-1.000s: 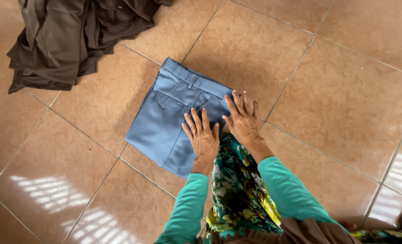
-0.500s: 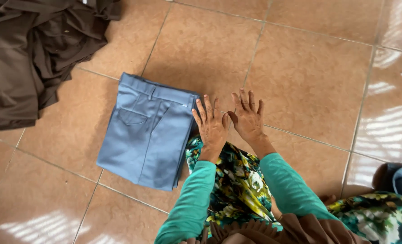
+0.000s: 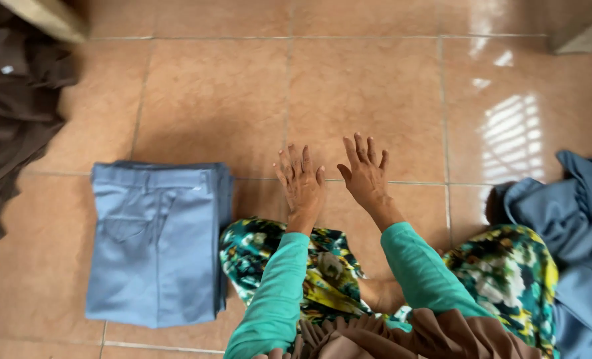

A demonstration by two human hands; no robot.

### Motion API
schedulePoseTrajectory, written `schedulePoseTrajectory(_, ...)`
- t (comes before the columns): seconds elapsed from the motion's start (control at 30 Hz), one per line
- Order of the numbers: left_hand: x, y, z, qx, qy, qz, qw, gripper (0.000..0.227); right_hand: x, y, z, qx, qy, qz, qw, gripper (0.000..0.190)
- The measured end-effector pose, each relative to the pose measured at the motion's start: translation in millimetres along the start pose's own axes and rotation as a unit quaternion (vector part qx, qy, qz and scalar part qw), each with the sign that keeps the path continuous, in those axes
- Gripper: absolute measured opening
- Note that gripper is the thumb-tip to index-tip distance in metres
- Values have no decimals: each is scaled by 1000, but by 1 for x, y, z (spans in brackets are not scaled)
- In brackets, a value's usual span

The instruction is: Folding blue trousers and stacking them neatly on the floor in a garment factory setting.

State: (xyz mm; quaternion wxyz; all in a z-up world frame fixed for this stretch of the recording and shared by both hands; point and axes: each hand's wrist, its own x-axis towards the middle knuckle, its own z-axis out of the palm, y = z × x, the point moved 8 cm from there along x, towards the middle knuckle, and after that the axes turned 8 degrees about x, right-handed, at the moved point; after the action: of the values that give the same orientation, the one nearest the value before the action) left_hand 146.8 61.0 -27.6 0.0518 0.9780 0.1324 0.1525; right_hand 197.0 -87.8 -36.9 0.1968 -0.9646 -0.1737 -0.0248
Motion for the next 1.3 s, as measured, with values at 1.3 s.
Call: schedulePoseTrajectory(1.3,-224,545,-50,-233,-107,481,838,61,-407,351,-281,-166,358,340,854,46)
